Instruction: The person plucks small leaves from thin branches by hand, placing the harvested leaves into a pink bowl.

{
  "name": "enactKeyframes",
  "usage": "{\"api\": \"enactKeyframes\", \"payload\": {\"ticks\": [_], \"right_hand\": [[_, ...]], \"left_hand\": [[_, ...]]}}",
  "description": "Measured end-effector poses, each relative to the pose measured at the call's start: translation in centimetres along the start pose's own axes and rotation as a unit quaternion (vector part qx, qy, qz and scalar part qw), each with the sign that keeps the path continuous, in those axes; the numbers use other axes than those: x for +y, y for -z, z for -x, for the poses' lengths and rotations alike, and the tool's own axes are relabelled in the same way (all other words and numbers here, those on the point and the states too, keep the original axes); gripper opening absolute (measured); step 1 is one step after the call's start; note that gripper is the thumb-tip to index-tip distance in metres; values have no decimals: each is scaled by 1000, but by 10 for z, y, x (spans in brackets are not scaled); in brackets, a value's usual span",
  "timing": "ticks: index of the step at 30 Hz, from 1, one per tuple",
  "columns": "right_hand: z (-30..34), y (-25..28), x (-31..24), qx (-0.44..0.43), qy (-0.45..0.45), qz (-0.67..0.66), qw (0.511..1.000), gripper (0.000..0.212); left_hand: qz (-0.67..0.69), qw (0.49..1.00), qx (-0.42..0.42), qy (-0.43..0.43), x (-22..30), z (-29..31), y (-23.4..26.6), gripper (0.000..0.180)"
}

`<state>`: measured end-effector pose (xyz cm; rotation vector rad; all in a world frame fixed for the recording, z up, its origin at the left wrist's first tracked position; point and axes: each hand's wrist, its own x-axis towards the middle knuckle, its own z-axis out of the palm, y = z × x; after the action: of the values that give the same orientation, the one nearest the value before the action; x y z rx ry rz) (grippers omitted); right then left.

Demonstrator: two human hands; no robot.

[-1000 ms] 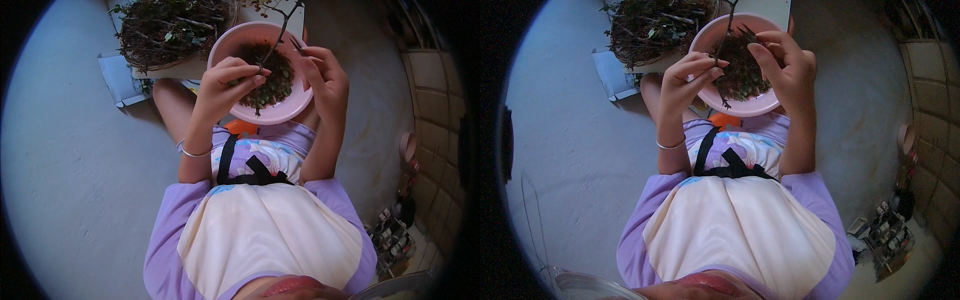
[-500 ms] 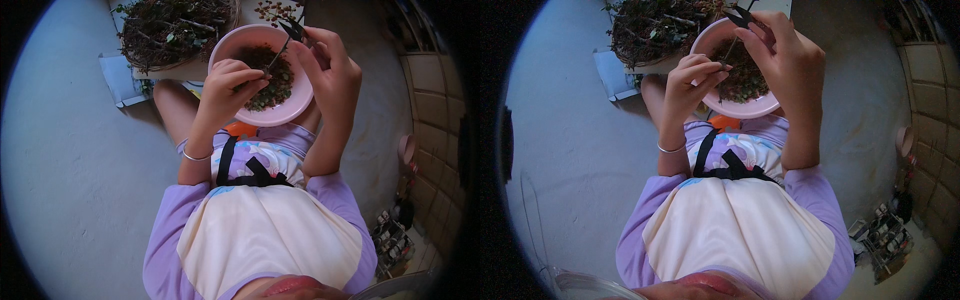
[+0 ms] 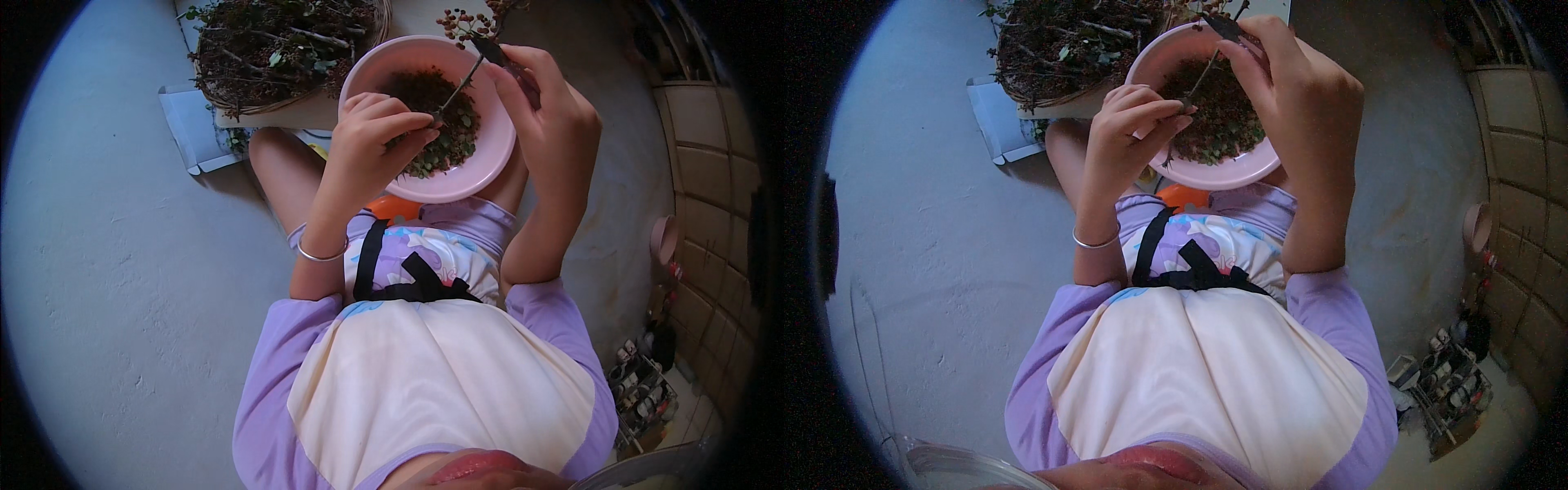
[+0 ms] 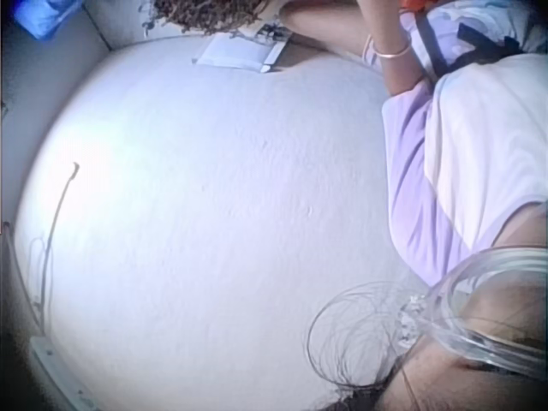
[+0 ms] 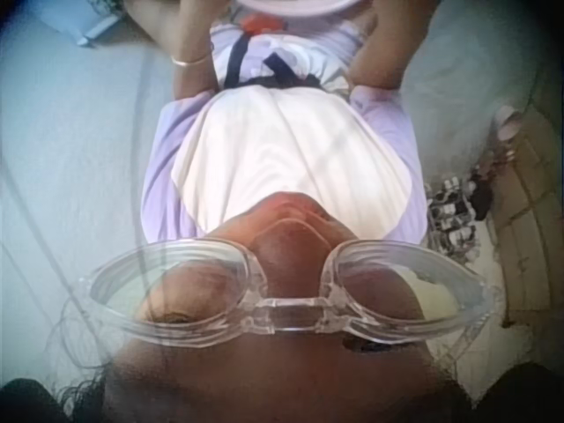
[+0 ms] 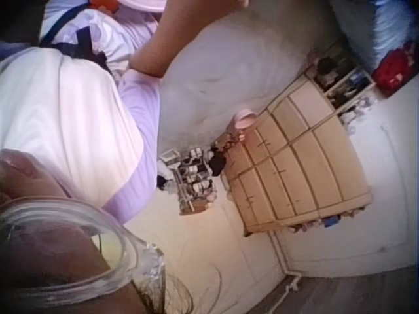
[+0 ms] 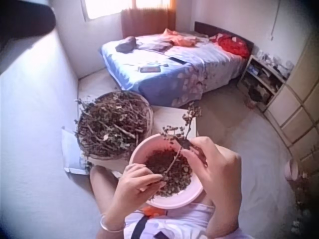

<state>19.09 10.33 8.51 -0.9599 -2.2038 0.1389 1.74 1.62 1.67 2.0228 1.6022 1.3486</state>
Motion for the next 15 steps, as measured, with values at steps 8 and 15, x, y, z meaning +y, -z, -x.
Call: {"api": "enactKeyframes", "payload": {"ticks": [8,15], "right_hand": [[2,-2,1,-4,-9,-6,1000,21],[5,-5,4,-8,-18,-16,1000,21]], "left_hand": [[-7,1000,-10,3,-2,2,0,14],[-19,1000,-9,-6,-3,3,-2,14]]}}
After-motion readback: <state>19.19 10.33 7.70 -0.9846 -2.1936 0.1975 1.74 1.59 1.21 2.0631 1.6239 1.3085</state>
